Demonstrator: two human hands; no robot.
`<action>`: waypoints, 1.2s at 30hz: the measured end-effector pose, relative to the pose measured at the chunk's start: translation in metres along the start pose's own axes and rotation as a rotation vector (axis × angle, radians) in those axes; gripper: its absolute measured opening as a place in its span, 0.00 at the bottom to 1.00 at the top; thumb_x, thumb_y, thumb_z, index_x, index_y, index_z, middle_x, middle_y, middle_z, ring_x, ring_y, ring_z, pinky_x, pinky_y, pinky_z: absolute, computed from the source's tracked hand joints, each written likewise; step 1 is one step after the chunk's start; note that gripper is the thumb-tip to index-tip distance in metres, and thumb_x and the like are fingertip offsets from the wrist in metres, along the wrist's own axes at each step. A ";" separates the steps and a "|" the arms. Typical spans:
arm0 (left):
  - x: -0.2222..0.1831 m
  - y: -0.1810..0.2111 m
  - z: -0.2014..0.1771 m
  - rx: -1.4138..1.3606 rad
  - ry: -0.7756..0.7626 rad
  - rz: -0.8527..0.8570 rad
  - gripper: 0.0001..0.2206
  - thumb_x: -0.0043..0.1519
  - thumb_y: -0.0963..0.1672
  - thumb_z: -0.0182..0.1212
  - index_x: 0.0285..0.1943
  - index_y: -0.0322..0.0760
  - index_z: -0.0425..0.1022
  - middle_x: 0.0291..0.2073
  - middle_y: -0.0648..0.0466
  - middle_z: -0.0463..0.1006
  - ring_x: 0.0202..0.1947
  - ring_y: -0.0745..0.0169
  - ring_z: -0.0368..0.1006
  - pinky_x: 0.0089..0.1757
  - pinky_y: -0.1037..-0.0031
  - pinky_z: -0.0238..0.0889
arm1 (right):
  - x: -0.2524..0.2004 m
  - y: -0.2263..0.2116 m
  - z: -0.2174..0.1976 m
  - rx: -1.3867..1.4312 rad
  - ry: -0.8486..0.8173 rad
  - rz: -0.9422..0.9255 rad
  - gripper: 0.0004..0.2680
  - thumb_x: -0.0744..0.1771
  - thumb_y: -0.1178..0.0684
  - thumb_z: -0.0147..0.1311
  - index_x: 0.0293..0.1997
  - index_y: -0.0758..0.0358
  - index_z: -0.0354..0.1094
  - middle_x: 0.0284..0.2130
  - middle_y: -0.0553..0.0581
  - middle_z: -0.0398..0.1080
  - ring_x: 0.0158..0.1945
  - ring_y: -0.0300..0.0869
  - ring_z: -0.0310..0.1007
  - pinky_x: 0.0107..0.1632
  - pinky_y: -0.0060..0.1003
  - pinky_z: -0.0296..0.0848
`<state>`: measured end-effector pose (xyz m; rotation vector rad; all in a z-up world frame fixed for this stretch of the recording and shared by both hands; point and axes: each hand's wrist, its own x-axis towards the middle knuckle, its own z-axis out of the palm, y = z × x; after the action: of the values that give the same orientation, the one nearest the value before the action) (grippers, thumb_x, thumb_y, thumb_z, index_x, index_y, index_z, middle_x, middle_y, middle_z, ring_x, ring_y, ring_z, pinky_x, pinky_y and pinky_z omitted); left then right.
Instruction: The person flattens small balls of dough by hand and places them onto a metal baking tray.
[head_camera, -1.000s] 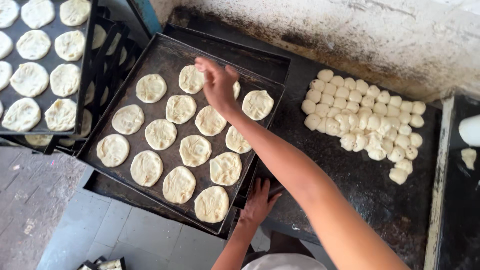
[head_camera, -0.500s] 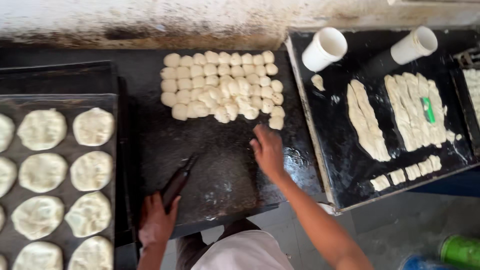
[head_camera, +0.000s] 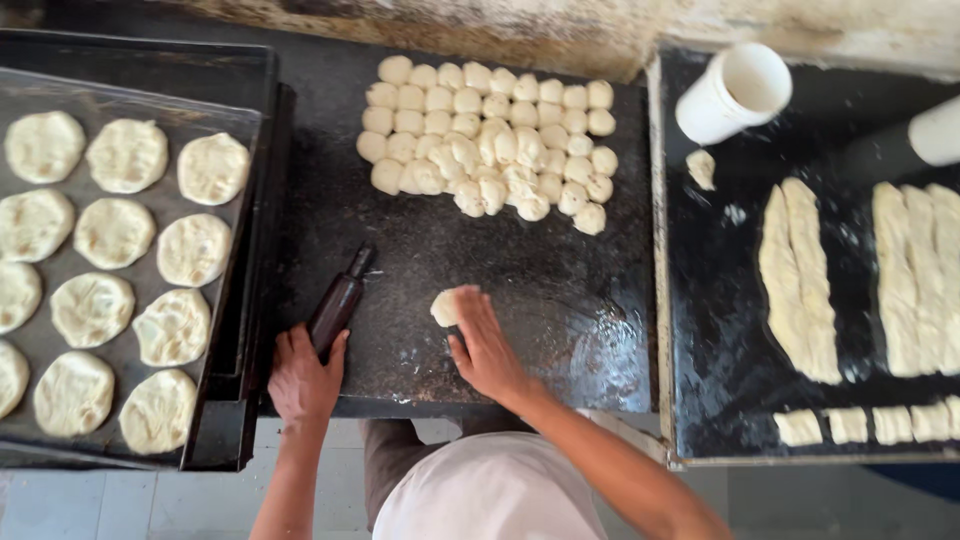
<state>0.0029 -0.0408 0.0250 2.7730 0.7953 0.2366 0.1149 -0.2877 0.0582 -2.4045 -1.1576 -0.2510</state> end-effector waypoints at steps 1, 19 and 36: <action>0.003 0.001 0.000 -0.015 0.020 0.003 0.26 0.62 0.57 0.63 0.52 0.31 0.71 0.41 0.40 0.74 0.40 0.38 0.76 0.36 0.55 0.72 | 0.007 0.001 0.003 0.089 0.058 0.105 0.24 0.65 0.54 0.59 0.65 0.82 0.60 0.63 0.81 0.60 0.68 0.72 0.55 0.66 0.62 0.55; -0.024 0.012 -0.002 -0.023 0.008 0.136 0.27 0.59 0.56 0.63 0.55 0.30 0.72 0.42 0.45 0.76 0.40 0.45 0.77 0.39 0.58 0.72 | 0.004 -0.036 -0.004 -0.037 -0.416 -0.194 0.36 0.67 0.29 0.42 0.70 0.80 0.49 0.69 0.77 0.51 0.75 0.63 0.45 0.74 0.54 0.42; 0.076 0.047 0.002 -0.190 -0.352 0.347 0.26 0.64 0.61 0.60 0.49 0.38 0.75 0.47 0.46 0.77 0.40 0.39 0.78 0.39 0.53 0.73 | 0.091 0.070 0.056 0.204 -0.115 0.281 0.09 0.71 0.49 0.52 0.35 0.61 0.71 0.21 0.63 0.72 0.27 0.58 0.76 0.30 0.50 0.72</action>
<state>0.0903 -0.0393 0.0424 2.6440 0.1939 -0.1098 0.2243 -0.2359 0.0182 -2.3851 -0.8325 0.0930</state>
